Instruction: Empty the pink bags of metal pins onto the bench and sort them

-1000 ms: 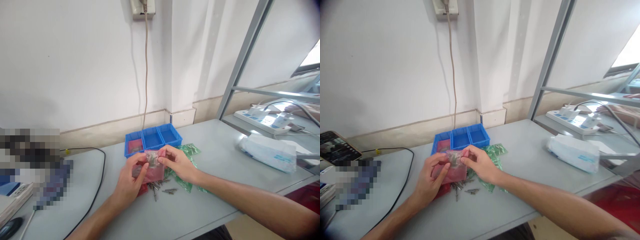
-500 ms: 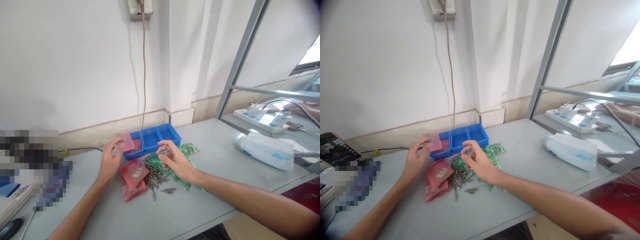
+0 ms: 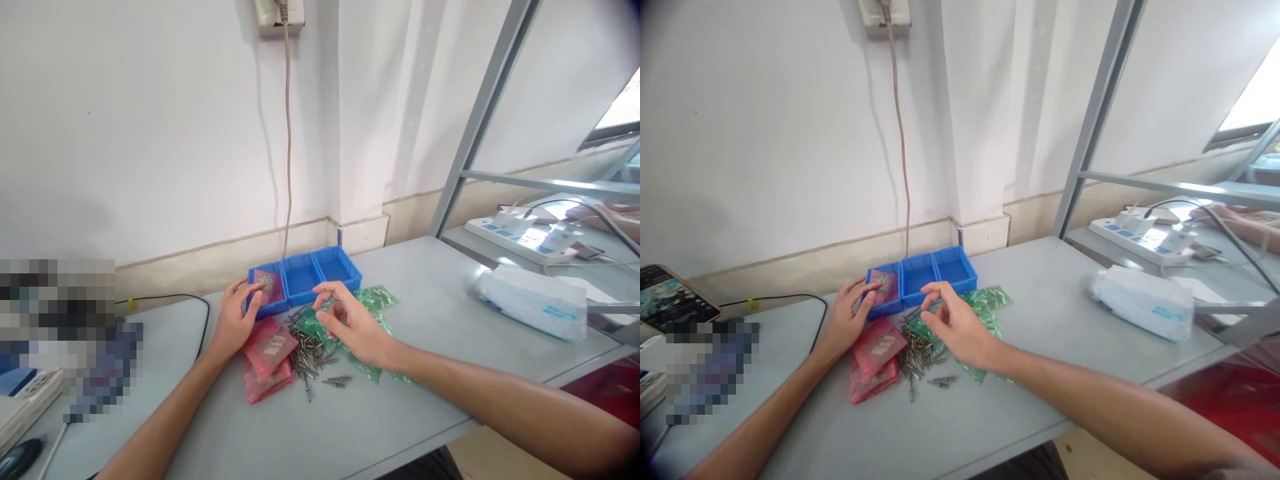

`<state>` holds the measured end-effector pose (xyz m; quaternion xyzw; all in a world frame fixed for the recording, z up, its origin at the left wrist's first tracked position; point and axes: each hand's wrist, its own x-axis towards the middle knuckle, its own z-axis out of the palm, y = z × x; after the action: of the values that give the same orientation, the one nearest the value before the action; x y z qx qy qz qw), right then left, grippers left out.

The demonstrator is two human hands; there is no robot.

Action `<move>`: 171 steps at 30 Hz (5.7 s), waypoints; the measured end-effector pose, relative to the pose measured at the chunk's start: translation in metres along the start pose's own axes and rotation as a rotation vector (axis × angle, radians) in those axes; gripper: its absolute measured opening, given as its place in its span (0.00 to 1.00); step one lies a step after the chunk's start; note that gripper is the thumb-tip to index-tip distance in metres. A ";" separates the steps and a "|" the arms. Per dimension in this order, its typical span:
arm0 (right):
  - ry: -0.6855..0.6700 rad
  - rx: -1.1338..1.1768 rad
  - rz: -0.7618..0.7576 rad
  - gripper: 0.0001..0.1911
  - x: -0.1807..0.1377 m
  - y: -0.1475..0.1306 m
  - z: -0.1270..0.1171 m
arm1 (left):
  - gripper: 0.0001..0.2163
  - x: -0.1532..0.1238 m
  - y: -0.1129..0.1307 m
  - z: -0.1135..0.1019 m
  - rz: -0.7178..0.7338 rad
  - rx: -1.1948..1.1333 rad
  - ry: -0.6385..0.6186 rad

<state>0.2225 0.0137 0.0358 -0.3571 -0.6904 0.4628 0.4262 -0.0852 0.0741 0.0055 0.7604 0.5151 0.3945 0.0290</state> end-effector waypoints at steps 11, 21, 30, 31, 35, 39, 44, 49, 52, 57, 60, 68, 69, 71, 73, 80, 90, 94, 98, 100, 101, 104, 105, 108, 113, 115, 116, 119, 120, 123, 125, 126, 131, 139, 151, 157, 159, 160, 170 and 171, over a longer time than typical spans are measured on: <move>0.003 -0.059 -0.031 0.15 0.002 0.002 -0.001 | 0.19 -0.002 0.003 0.005 0.065 0.110 0.011; -0.099 -0.361 -0.224 0.08 0.003 0.000 -0.004 | 0.19 -0.005 -0.002 0.007 0.057 0.167 -0.056; -0.318 -0.722 -0.635 0.12 0.002 0.002 -0.001 | 0.21 -0.005 0.000 0.007 0.078 0.276 -0.033; -0.332 -0.744 -0.645 0.13 0.001 0.002 -0.001 | 0.21 -0.006 0.000 0.008 0.083 0.273 -0.043; -0.391 -0.821 -0.663 0.15 0.000 0.003 0.002 | 0.21 -0.007 -0.001 0.009 0.083 0.267 -0.068; -0.411 -0.845 -0.636 0.17 -0.001 0.003 0.006 | 0.21 -0.008 -0.002 0.010 0.087 0.263 -0.062; -0.382 -0.789 -0.647 0.23 0.000 0.003 0.008 | 0.21 -0.008 -0.002 0.010 0.090 0.263 -0.062; -0.362 -0.755 -0.674 0.20 0.002 0.002 0.011 | 0.21 -0.008 -0.002 0.010 0.084 0.260 -0.068; -0.324 -0.734 -0.701 0.19 0.003 0.002 0.012 | 0.21 -0.007 -0.002 0.010 0.087 0.261 -0.062; -0.266 -0.753 -0.712 0.20 0.004 0.001 0.011 | 0.21 -0.007 0.000 0.010 0.078 0.260 -0.067; -0.268 -0.771 -0.715 0.20 0.005 0.002 0.011 | 0.21 -0.007 0.001 0.009 0.069 0.257 -0.072; -0.350 -0.835 -0.731 0.16 0.005 0.011 0.010 | 0.22 -0.006 -0.001 0.009 0.076 0.246 -0.087; -0.368 -0.847 -0.719 0.16 0.004 0.011 0.010 | 0.22 -0.006 -0.002 0.009 0.078 0.244 -0.086; -0.403 -0.877 -0.692 0.18 0.003 0.011 0.010 | 0.22 -0.006 -0.002 0.010 0.083 0.240 -0.080; -0.430 -0.910 -0.674 0.18 0.002 0.011 0.011 | 0.22 -0.006 -0.002 0.010 0.086 0.239 -0.074; -0.481 -0.980 -0.658 0.22 0.000 0.013 0.017 | 0.21 -0.007 0.001 0.009 0.078 0.257 -0.074; -0.359 -0.759 -0.685 0.31 -0.001 -0.005 0.011 | 0.21 -0.004 0.021 -0.002 0.007 0.128 0.029; -0.291 -0.670 -0.595 0.31 -0.001 -0.006 0.007 | 0.25 -0.011 0.041 -0.018 0.072 0.002 0.071; -0.220 -0.547 -0.507 0.33 -0.002 -0.005 0.003 | 0.33 -0.025 0.054 -0.020 0.284 -0.054 -0.077; -0.189 -0.459 -0.505 0.31 -0.002 -0.004 0.002 | 0.23 -0.029 0.060 -0.015 0.261 0.012 -0.063; -0.169 -0.419 -0.502 0.30 -0.002 -0.004 0.001 | 0.17 -0.030 0.063 -0.013 0.215 0.023 -0.038; -0.107 -0.363 -0.481 0.26 -0.002 -0.004 0.002 | 0.15 -0.030 0.074 -0.007 0.037 -0.051 -0.039; -0.084 -0.366 -0.472 0.25 -0.003 -0.005 0.002 | 0.15 -0.030 0.078 -0.007 -0.028 -0.106 -0.060; -0.004 -0.409 -0.452 0.20 -0.003 -0.005 0.003 | 0.19 -0.031 0.089 -0.007 -0.180 -0.293 -0.135; 0.086 -0.476 -0.474 0.18 0.001 0.001 0.004 | 0.21 -0.035 0.104 -0.004 -0.298 -0.522 -0.195; 0.105 -0.515 -0.497 0.21 0.002 0.005 0.004 | 0.21 -0.037 0.107 -0.002 -0.336 -0.581 -0.202; 0.109 -0.536 -0.500 0.22 0.002 0.006 0.005 | 0.21 -0.038 0.108 -0.002 -0.346 -0.604 -0.205; 0.111 -0.582 -0.488 0.19 0.000 0.008 0.006 | 0.20 -0.039 0.109 -0.001 -0.315 -0.644 -0.231; 0.113 -0.592 -0.485 0.18 -0.001 0.008 0.006 | 0.19 -0.039 0.109 -0.001 -0.285 -0.644 -0.243; 0.099 -0.610 -0.504 0.13 -0.002 0.006 0.005 | 0.19 -0.042 0.109 -0.003 -0.215 -0.610 -0.226; 0.087 -0.592 -0.505 0.08 -0.001 0.005 0.003 | 0.23 -0.045 0.107 -0.005 -0.187 -0.585 -0.186; 0.082 -0.568 -0.490 0.08 0.000 0.004 0.003 | 0.24 -0.046 0.105 -0.005 -0.165 -0.571 -0.162; 0.060 -0.370 -0.385 0.12 0.005 0.005 0.001 | 0.17 -0.049 0.098 -0.002 0.009 -0.356 -0.073; 0.065 -0.170 -0.131 0.15 0.005 0.009 0.003 | 0.13 -0.050 0.096 0.003 0.135 -0.278 -0.065; 0.054 -0.170 -0.184 0.14 0.004 0.005 0.001 | 0.11 -0.050 0.095 0.006 0.242 -0.235 -0.083; 0.055 -0.177 -0.223 0.11 0.005 0.002 0.000 | 0.10 -0.050 0.096 0.007 0.243 -0.260 -0.105; 0.051 -0.117 -0.196 0.09 0.004 0.002 0.001 | 0.09 -0.050 0.097 0.006 0.237 -0.258 -0.117; 0.050 -0.086 -0.183 0.08 0.004 0.002 0.002 | 0.09 -0.050 0.097 0.006 0.233 -0.257 -0.120; 0.089 0.062 -0.089 0.11 0.005 0.008 0.004 | 0.13 -0.052 0.096 0.005 0.156 -0.267 -0.177; 0.091 0.077 -0.083 0.11 0.005 0.008 0.004 | 0.13 -0.053 0.096 0.006 0.150 -0.266 -0.198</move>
<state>0.2182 0.0197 0.0284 -0.3323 -0.6662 0.4543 0.4893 -0.0170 -0.0108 0.0145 0.8214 0.3948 0.3831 0.1504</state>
